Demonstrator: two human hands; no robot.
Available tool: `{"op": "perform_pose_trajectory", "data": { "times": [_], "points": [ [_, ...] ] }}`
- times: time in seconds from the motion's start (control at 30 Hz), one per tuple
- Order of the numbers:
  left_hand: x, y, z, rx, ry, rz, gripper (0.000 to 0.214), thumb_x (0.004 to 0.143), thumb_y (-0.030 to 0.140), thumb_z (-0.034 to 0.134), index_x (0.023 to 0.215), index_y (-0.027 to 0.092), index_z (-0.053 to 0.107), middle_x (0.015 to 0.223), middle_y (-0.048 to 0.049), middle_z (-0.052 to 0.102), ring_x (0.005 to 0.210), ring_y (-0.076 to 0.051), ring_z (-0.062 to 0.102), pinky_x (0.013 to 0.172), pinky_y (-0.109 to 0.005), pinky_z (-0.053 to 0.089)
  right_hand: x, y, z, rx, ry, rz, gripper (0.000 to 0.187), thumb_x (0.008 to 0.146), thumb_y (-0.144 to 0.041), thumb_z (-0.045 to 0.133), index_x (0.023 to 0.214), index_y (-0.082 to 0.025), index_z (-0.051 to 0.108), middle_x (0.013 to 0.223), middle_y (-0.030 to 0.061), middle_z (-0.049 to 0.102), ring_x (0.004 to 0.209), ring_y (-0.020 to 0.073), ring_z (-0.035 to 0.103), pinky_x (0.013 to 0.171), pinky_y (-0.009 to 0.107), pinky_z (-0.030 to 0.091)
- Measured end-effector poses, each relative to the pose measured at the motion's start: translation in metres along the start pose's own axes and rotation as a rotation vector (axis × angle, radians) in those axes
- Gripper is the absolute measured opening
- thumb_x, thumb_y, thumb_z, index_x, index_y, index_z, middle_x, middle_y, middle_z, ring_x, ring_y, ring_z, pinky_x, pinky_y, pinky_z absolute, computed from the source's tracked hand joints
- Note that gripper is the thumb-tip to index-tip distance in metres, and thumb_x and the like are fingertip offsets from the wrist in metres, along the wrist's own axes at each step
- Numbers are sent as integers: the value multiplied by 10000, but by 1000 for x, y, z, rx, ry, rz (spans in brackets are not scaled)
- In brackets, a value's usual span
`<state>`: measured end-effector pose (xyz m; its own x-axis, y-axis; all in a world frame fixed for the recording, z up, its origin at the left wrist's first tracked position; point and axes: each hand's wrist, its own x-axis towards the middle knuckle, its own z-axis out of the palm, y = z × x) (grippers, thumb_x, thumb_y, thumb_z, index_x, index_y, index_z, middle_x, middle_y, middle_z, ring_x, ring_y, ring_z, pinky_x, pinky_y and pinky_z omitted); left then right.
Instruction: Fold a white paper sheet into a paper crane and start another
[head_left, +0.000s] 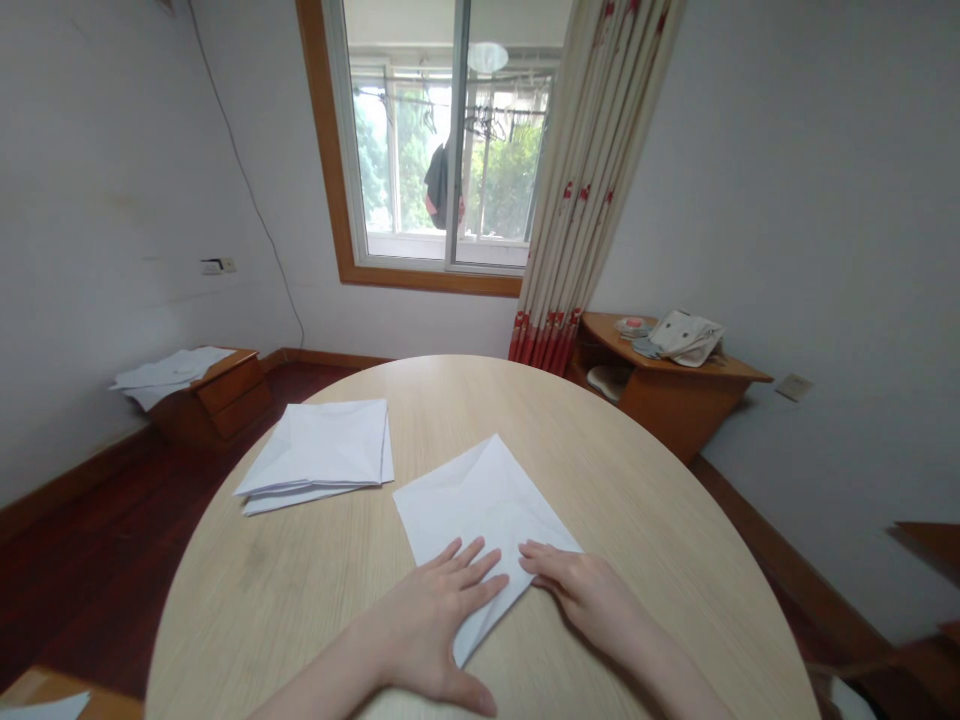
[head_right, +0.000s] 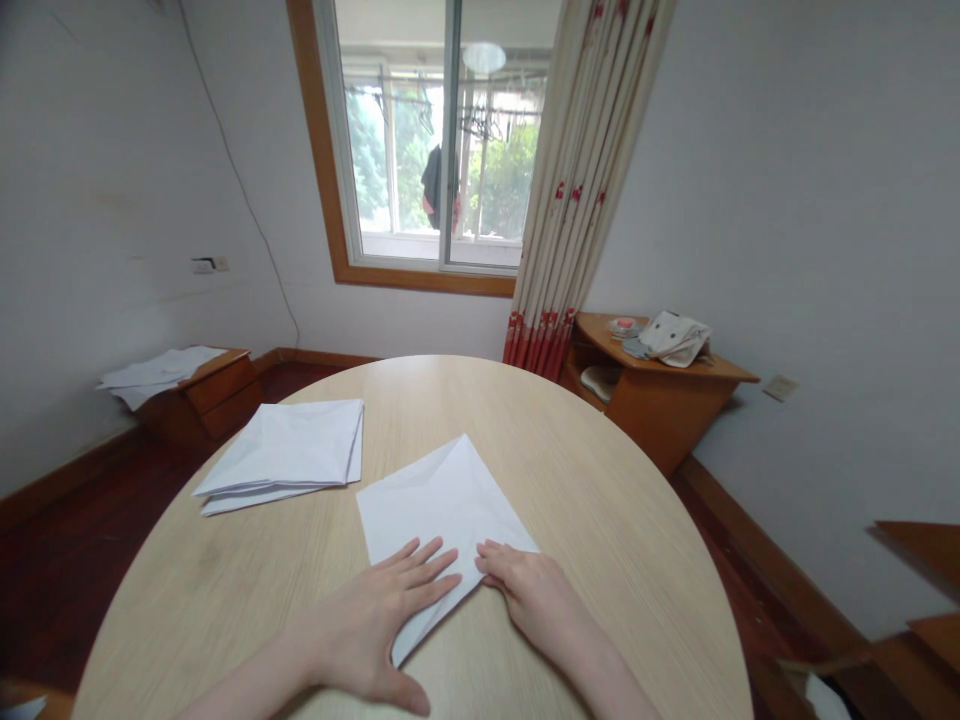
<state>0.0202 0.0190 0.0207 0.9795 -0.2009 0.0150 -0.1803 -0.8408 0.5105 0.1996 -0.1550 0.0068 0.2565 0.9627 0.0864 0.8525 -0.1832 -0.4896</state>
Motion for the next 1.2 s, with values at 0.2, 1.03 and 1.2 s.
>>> {"op": "perform_pose_trajectory", "data": {
  "times": [0.2,1.03,1.2],
  "points": [
    [2,6,-3,2,-8,-14,974,703,650,651,1460,160,283,1496,-156,245,1374,-359,222,1125,-529,149,2,5,0,66,37,0,260,906,-226,493,1065,-229,699,1212,66,639,1134,233,594,1019,413,436],
    [0,37,-10,337,26,-107,388,1008,323,235,1044,181,594,858,-54,706,658,-212,668,617,-291,471,3,10,-6,167,41,5,177,869,-214,523,811,-232,690,1073,45,712,1026,204,638,905,336,470],
    [0,39,-9,325,33,-134,500,1012,324,189,844,176,636,685,-40,679,568,-180,621,562,-248,406,4,5,-10,79,62,44,105,871,-209,527,811,-219,612,906,23,671,865,178,617,774,280,464]
  ]
}}
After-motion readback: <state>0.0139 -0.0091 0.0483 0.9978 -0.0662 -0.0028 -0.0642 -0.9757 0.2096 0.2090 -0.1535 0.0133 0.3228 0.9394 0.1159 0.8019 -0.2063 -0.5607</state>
